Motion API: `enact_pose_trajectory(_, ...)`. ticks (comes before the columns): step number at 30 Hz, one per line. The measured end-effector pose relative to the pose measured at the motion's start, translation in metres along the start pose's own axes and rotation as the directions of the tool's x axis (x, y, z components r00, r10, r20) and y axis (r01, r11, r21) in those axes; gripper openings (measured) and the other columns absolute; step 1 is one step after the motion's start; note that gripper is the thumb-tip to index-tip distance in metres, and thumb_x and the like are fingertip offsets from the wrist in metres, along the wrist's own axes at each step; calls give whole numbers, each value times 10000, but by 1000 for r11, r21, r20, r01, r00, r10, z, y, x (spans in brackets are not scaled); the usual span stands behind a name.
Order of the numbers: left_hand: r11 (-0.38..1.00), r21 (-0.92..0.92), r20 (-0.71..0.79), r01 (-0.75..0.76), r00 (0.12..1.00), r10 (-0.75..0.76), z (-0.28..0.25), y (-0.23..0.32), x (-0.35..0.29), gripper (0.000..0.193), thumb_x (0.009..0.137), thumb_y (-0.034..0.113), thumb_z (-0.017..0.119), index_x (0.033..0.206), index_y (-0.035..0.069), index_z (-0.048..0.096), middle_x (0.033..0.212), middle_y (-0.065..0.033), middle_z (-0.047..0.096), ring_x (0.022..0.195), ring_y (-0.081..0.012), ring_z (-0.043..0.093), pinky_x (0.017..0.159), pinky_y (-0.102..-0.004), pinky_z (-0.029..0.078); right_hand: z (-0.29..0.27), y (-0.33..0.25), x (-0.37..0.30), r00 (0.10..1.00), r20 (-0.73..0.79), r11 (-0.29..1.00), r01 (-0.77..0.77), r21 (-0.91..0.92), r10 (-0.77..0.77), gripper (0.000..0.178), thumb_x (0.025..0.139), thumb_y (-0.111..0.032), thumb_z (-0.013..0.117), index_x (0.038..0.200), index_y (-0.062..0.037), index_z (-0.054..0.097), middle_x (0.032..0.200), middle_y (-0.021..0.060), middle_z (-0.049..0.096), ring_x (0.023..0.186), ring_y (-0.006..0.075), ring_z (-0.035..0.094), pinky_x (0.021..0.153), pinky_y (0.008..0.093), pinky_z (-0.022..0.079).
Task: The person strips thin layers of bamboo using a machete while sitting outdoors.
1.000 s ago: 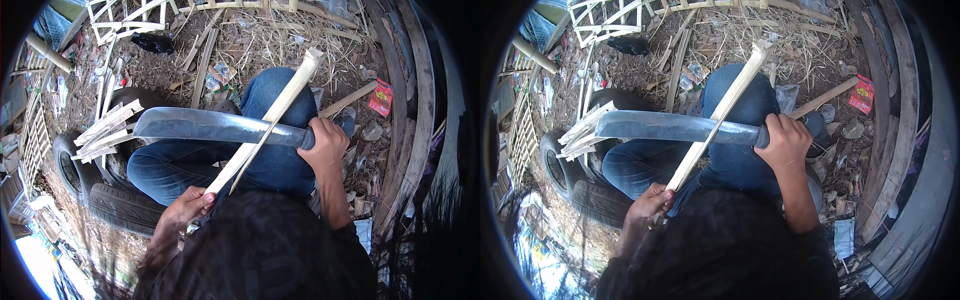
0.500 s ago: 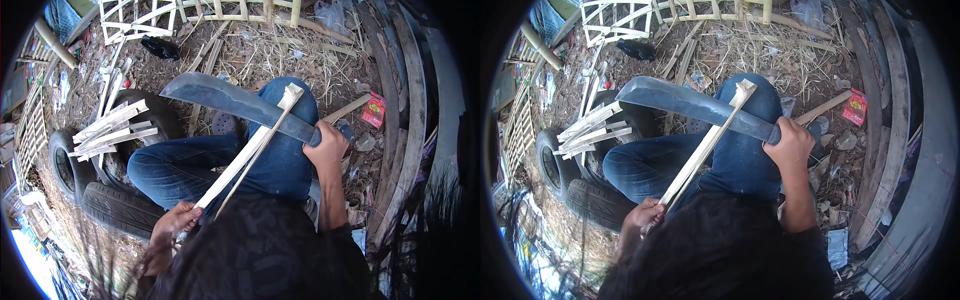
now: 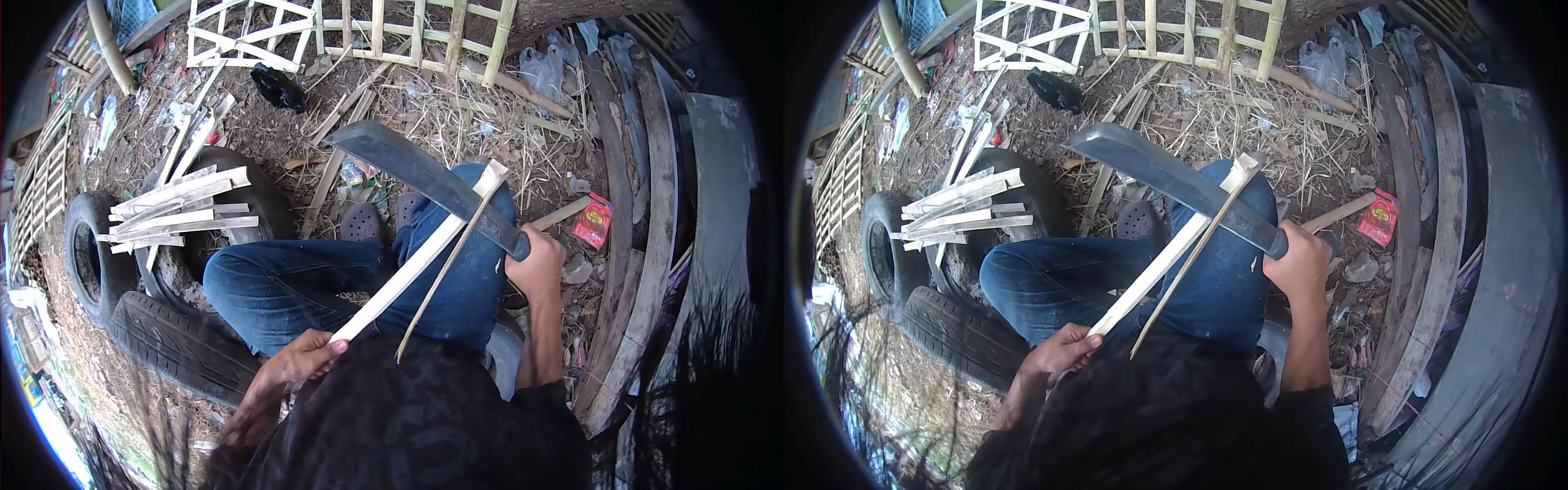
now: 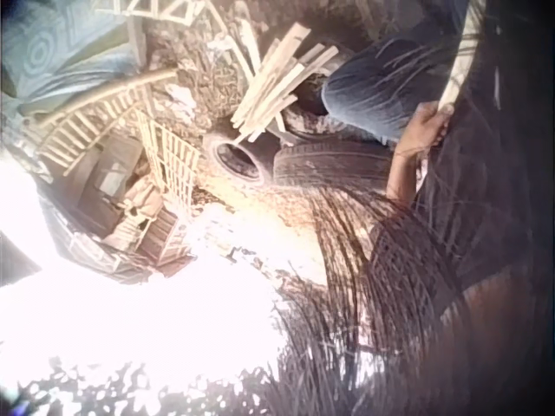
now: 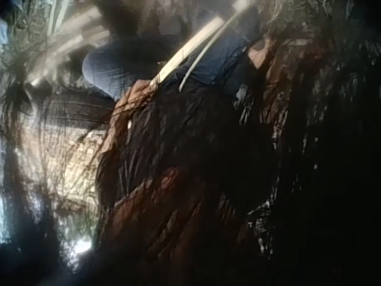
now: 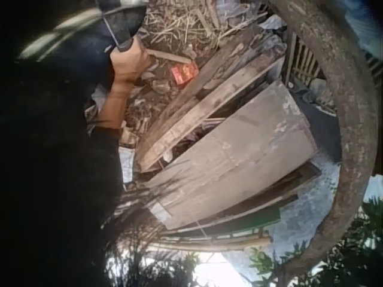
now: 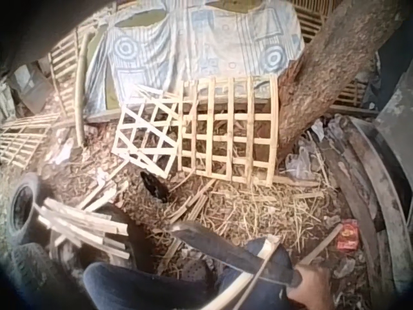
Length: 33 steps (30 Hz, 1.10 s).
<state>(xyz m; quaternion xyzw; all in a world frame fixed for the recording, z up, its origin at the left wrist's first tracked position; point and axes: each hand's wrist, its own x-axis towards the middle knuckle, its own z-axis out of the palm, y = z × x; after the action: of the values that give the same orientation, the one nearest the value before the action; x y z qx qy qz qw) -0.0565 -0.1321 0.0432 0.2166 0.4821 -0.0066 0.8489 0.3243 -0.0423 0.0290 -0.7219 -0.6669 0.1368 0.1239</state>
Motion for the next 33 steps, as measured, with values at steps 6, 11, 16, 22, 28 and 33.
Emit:
enact_pose_trajectory(6,999,-37,20,-15,1000,15,14,12,15,446,990,437,476,687,111,469,536,57,385,439,-41,330,403,-232,257,-4,-11,-5,962,-77,961,254,-108,-263,278,521,-134,700,762,-79,573,711,67,592,672,275,614,596,381,481)
enact_pose_trajectory(11,983,75,7,-168,986,168,23,32,43,458,1003,420,452,677,98,460,520,47,390,424,-47,349,403,-224,297,-6,-22,-7,930,11,924,367,-107,-368,300,483,-116,693,743,-63,553,701,93,579,704,296,611,628,391,485)
enact_pose_trajectory(16,953,114,141,-279,955,262,20,48,65,451,1013,390,440,687,79,468,512,34,392,422,-56,367,404,-218,310,-12,-23,-13,895,95,888,446,-117,-437,372,446,-142,723,779,-89,565,720,69,574,701,269,602,641,372,482)
enact_pose_trajectory(22,979,-200,455,39,889,57,-4,47,83,460,978,457,488,692,98,459,549,91,246,462,-22,217,407,-193,161,-13,-25,-9,865,93,856,501,-130,-493,448,392,-188,800,750,-115,542,682,33,544,658,228,593,617,351,476)
enact_pose_trajectory(28,968,-245,553,49,827,98,-10,42,86,463,973,465,491,661,132,419,540,86,266,446,-30,216,397,-204,166,-34,20,32,963,-253,967,31,-252,-97,295,518,-152,740,738,-81,556,686,95,602,649,317,614,597,410,479)
enact_pose_trajectory(33,979,-198,537,44,841,71,-9,52,90,482,996,458,441,655,117,416,548,77,286,441,-27,228,378,-203,183,-43,26,42,938,-335,957,-170,-236,84,219,593,-136,695,767,-70,581,709,152,648,680,378,637,601,449,496)
